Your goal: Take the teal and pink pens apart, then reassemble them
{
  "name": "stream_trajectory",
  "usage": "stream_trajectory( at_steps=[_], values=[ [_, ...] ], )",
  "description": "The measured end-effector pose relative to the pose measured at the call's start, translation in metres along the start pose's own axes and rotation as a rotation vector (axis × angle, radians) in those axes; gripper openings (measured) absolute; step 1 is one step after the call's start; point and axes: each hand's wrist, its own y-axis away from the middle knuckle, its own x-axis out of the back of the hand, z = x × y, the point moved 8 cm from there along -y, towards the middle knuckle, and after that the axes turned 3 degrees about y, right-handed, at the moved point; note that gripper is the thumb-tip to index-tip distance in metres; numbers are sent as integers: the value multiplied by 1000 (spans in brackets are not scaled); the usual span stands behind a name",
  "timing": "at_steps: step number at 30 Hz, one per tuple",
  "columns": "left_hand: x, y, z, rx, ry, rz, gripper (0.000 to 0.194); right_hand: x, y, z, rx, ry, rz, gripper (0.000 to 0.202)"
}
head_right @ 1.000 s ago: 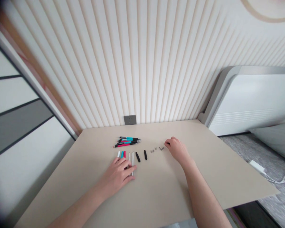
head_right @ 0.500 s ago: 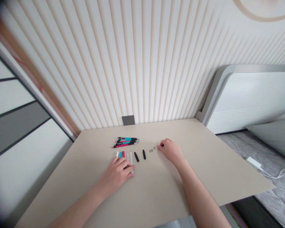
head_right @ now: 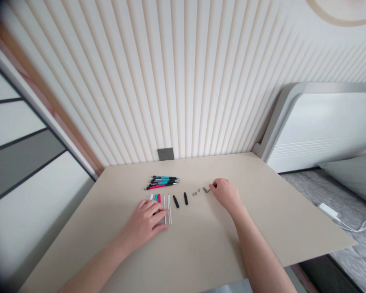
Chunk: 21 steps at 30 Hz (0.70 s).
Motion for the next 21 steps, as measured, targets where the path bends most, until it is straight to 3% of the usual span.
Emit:
stream_trajectory(
  at_steps=[5,21],
  values=[
    [1,1,-3,2,4,-9,30,-7,4,-5,13,-17,-46,26],
    [0,0,1,-20,17,-24,25,-14,-3,-9,101,-58,-13,20]
  ],
)
